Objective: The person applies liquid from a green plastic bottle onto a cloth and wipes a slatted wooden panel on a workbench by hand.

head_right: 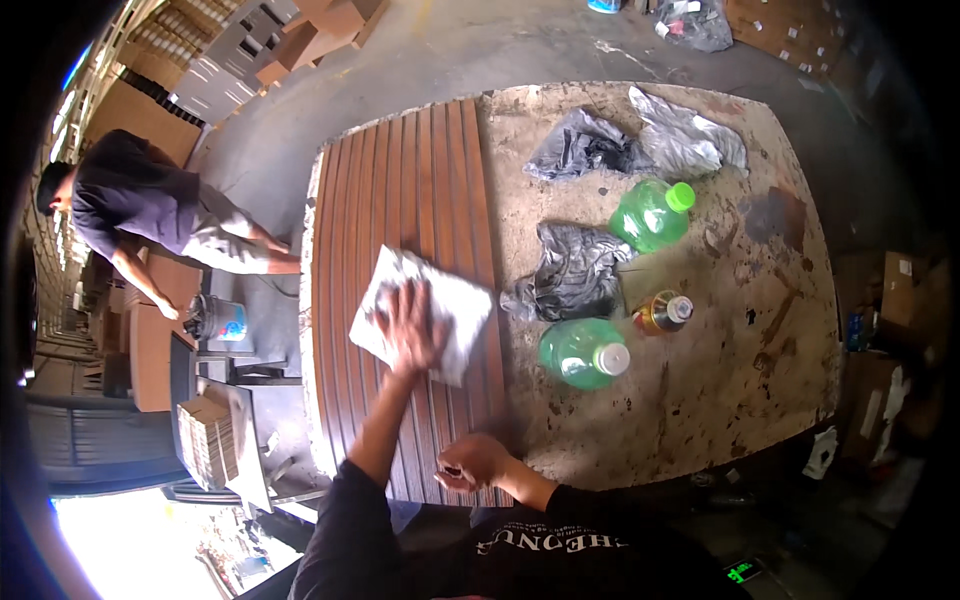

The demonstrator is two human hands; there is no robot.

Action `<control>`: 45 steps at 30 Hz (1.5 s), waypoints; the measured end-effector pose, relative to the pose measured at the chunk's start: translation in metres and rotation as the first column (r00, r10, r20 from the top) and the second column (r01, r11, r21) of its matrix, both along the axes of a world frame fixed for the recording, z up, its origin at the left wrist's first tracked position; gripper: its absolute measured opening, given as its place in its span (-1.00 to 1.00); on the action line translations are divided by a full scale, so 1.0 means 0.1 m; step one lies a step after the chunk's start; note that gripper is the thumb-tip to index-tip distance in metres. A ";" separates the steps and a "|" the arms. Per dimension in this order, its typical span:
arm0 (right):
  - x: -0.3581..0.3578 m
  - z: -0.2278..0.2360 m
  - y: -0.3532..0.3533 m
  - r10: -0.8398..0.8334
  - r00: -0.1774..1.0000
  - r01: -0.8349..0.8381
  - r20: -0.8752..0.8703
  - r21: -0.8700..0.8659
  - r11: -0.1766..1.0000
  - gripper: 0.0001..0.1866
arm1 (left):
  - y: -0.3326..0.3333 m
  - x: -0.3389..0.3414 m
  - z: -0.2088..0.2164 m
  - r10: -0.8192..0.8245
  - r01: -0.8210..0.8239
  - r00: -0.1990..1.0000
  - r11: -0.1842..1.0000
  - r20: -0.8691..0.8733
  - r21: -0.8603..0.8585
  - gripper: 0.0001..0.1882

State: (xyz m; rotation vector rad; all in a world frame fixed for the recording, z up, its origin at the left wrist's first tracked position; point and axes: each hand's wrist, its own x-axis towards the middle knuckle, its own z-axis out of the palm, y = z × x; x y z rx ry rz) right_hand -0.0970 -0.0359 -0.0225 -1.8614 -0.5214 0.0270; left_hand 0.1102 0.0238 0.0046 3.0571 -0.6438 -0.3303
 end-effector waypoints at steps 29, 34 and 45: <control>0.58 -0.15 0.14 -0.915 0.287 0.958 0.283 -0.091 0.272 -0.46 | 0.66 0.39 -0.22 -0.323 0.365 0.931 0.829 0.170 -0.423 -0.34; 1.45 -0.14 -0.62 -0.974 0.217 0.970 -0.060 -0.098 0.222 -0.57 | 1.38 -0.36 -0.05 -0.359 0.374 0.926 0.831 0.115 -0.411 -0.38; 1.74 -0.09 -0.77 -0.949 0.305 0.948 0.080 0.069 0.310 -0.18 | -0.41 0.69 0.14 -0.597 0.587 0.798 0.801 -0.085 -0.116 -0.37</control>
